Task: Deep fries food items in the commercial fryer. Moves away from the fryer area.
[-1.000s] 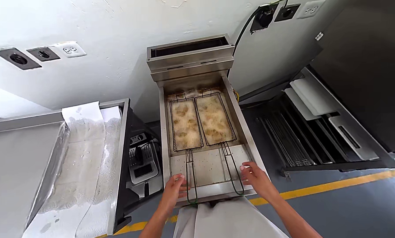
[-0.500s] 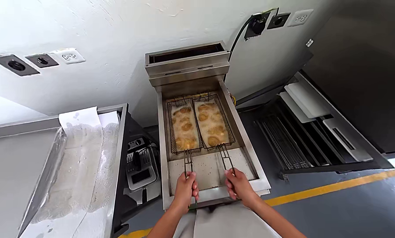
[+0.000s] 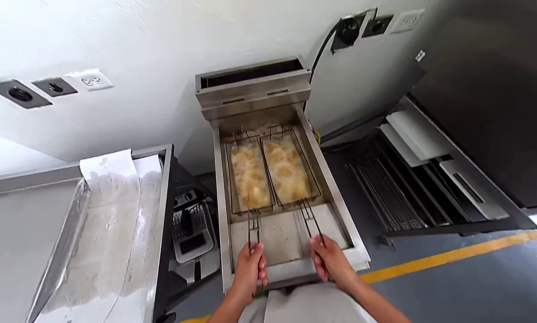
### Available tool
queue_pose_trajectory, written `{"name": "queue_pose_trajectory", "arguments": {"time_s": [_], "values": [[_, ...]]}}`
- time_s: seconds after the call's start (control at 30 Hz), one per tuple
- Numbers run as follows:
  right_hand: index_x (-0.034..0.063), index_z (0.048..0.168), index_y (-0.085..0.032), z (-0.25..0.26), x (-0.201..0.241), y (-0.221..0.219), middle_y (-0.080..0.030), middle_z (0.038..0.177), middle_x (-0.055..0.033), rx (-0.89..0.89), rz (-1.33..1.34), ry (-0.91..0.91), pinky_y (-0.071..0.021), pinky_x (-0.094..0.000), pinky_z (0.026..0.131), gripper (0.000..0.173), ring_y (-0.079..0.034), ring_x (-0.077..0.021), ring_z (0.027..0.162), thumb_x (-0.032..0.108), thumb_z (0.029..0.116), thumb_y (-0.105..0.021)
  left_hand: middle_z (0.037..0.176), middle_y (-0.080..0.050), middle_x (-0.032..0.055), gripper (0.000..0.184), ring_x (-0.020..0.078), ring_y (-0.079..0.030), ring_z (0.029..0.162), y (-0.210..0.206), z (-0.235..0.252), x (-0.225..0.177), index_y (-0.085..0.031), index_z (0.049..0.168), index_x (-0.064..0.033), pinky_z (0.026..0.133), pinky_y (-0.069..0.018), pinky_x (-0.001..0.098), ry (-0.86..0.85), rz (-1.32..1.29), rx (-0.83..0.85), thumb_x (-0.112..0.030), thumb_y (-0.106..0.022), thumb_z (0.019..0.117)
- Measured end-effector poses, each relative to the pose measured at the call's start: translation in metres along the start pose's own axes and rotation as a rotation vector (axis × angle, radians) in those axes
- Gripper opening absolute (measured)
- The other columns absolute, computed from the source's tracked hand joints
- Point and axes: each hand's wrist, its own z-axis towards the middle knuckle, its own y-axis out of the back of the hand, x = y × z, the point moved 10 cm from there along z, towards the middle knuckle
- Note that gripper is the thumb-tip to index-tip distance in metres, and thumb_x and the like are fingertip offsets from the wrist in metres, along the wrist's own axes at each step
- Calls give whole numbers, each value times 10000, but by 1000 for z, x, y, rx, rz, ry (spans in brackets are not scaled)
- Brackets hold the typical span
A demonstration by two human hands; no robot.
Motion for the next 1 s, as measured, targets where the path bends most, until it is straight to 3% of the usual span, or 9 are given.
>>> {"name": "queue_pose_trajectory", "arguments": {"time_s": [0.1, 0.23, 0.37, 0.43, 0.53, 0.63, 0.73, 0.87, 1.0], "values": [[40, 1223, -463, 12, -1, 0, -584, 656, -37, 62, -181, 7, -563, -311, 476, 233, -611, -156, 490, 245, 1114, -446, 641, -537, 32, 204, 122, -560, 461, -3, 10, 7, -451, 1201, -14, 448, -536, 265, -14, 56, 10, -197, -412, 1120], [55, 1399, -525, -4, 1, 44, -703, 869, -118, 81, -722, -14, -616, -448, 715, 523, -713, -243, 718, 464, 1077, -473, 1005, -717, 168, 515, 276, -739, 810, 30, 1, 2, -389, 1503, -41, 693, -629, 447, -12, 584, 1, -361, -440, 1103], [29, 1177, -630, -61, -79, 107, -731, 900, -87, 356, -607, -258, -612, -398, 692, 353, -723, -196, 763, 329, 1099, -460, 808, -705, 113, 502, 196, -676, 654, 86, -41, 35, -655, 1197, 4, 635, -582, 382, 134, 822, 143, -392, -358, 1115], [-14, 1182, -623, -75, -149, 145, -716, 907, -108, 363, -663, -398, -591, -398, 710, 328, -698, -190, 760, 263, 1100, -469, 815, -702, 111, 505, 187, -652, 667, 101, -63, 79, -684, 1130, 24, 666, -562, 395, 294, 936, 302, -370, -368, 1115], [-53, 1252, -620, -82, -247, 196, -709, 1068, -203, 218, -822, -576, -562, -472, 875, 377, -706, -274, 902, 267, 1091, -502, 885, -722, 125, 467, 196, -667, 729, 129, -76, 154, -692, 1109, 27, 735, -560, 434, 486, 1073, 379, -354, -422, 1103], [-50, 1185, -664, -82, -314, 222, -696, 1095, -210, 50, -789, -590, -542, -506, 870, 300, -683, -298, 953, 190, 1059, -536, 890, -717, 134, 403, 195, -662, 714, 179, -56, 238, -666, 1155, 35, 729, -558, 416, 577, 1027, 217, -308, -467, 1090], [27, 1327, -648, -64, -308, 195, -664, 1318, -210, 98, -975, -479, -459, -564, 1062, 389, -624, -363, 1242, 287, 1076, -502, 800, -659, 95, 304, 142, -584, 613, 224, -44, 271, -629, 1203, 30, 622, -512, 333, 550, 816, -158, -207, -480, 1085], [36, 1214, -681, -20, -272, 170, -713, 1115, -195, 135, -881, -209, -530, -556, 938, 295, -689, -337, 1044, 248, 1046, -563, 859, -664, 121, 327, 173, -611, 655, 195, -36, 260, -602, 1270, 5, 657, -544, 353, 469, 816, -210, -244, -491, 1090], [-13, 1263, -603, -10, -271, 189, -708, 1009, -159, 81, -607, -302, -589, -422, 786, 260, -706, -239, 845, 123, 1052, -535, 812, -649, 112, 313, 167, -606, 620, 135, -33, 215, -630, 1208, 18, 626, -546, 341, 270, 881, -117, -238, -493, 1088]]}}
